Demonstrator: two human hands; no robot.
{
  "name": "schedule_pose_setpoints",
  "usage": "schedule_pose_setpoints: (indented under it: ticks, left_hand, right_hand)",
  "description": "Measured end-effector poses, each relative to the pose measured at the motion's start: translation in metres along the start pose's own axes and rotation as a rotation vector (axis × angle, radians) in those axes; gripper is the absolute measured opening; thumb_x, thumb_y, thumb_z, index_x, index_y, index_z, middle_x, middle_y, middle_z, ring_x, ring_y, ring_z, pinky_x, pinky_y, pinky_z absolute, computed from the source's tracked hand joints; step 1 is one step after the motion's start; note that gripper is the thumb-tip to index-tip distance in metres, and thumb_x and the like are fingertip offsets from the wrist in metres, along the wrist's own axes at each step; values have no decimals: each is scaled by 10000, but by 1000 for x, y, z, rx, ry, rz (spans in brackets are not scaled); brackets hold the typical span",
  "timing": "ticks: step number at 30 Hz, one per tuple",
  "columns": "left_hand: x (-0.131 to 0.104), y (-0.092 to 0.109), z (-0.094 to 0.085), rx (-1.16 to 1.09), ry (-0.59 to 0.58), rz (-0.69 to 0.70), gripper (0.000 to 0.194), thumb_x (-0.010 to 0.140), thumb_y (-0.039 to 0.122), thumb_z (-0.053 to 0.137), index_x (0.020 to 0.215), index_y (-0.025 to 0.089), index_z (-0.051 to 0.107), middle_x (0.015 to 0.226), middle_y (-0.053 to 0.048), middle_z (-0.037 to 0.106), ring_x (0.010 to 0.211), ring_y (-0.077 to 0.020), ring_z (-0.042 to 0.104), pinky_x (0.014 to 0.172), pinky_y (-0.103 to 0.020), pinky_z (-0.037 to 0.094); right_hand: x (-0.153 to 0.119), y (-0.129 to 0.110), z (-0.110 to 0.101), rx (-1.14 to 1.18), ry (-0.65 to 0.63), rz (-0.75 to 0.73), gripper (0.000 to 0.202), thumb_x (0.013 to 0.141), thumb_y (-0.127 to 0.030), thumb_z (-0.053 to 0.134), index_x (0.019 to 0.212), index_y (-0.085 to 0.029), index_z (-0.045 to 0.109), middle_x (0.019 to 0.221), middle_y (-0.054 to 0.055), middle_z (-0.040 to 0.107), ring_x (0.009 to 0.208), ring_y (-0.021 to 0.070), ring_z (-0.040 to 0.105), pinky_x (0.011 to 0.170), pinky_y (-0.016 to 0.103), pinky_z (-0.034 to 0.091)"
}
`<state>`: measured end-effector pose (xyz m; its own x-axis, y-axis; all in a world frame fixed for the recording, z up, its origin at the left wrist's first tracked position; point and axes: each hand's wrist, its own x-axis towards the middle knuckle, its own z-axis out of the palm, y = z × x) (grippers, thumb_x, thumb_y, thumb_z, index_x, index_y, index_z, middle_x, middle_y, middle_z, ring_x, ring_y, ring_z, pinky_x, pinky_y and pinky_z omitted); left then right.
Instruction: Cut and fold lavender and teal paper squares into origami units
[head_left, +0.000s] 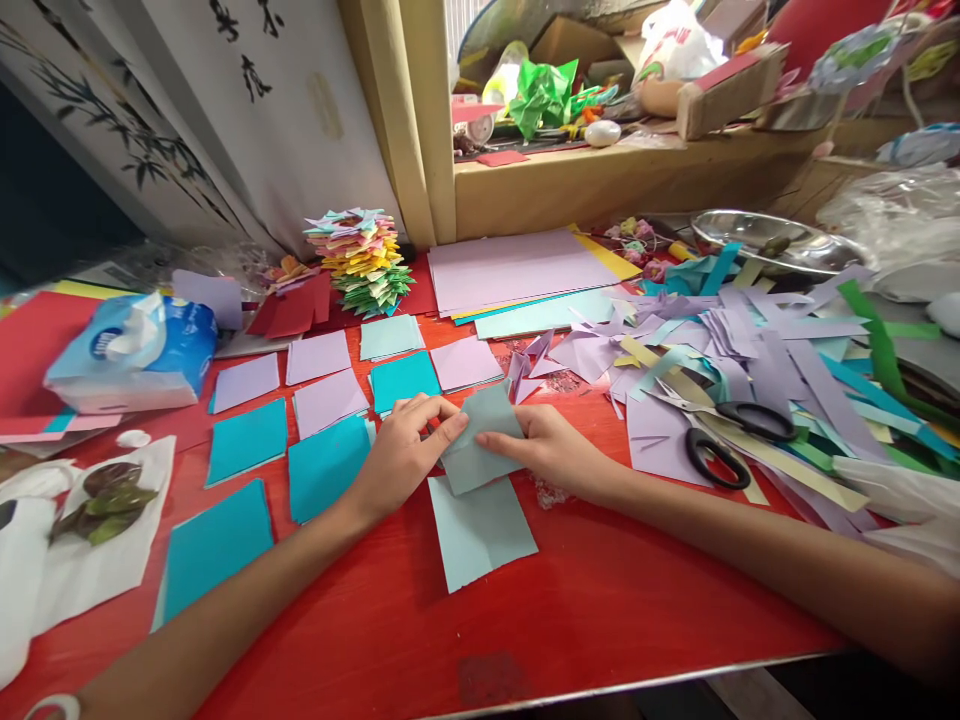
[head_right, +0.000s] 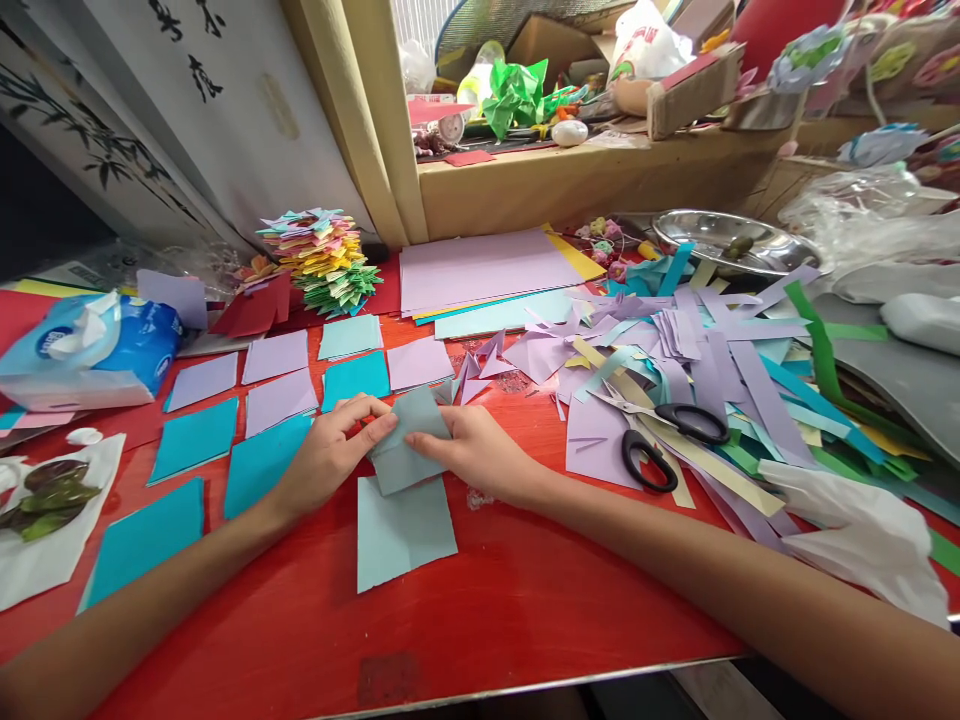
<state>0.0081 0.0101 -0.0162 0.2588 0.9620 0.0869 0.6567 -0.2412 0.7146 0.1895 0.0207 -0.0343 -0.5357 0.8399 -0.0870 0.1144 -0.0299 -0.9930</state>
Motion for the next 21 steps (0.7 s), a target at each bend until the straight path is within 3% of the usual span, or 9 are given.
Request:
schedule_pose_setpoints:
  ticks: [7, 11, 16, 21]
  left_hand:
    - [1, -4, 0, -174, -9, -76, 300, 852, 423, 417, 674, 203, 517, 715, -2, 520, 770, -165, 440, 677, -280, 353]
    - [1, -3, 0, -244, -21, -101, 305, 850, 423, 421, 677, 203, 540, 709, -2, 515, 750, -153, 435, 638, -261, 354]
    - [1, -4, -1, -347, -44, -130, 294, 844, 427, 433, 705, 204, 565, 685, 6, 522, 668, -129, 444, 600, -248, 364]
    - [0, -4, -2, -374, -48, -136, 289, 849, 419, 429, 702, 201, 550, 654, 14, 520, 633, -122, 448, 584, -246, 365]
  right_hand:
    - [-3, -4, 1, -20, 135, -129, 320, 876, -340, 424, 1099, -196, 602, 865, 26, 604, 719, 129, 513, 610, 233, 404]
    - [-7, -2, 1, -237, 203, -172, 360, 883, -309, 398, 1183, -256, 590, 683, -2, 540, 565, 106, 384, 498, 225, 297]
    - [-9, -2, 3, -389, 207, -224, 366, 882, -261, 387, 1185, -265, 593, 545, -28, 398, 508, 90, 243, 466, 222, 216]
    - [-11, -8, 5, -359, 151, -206, 383, 865, -329, 439, 1207, -222, 576, 535, -33, 469, 484, 82, 298, 468, 216, 250]
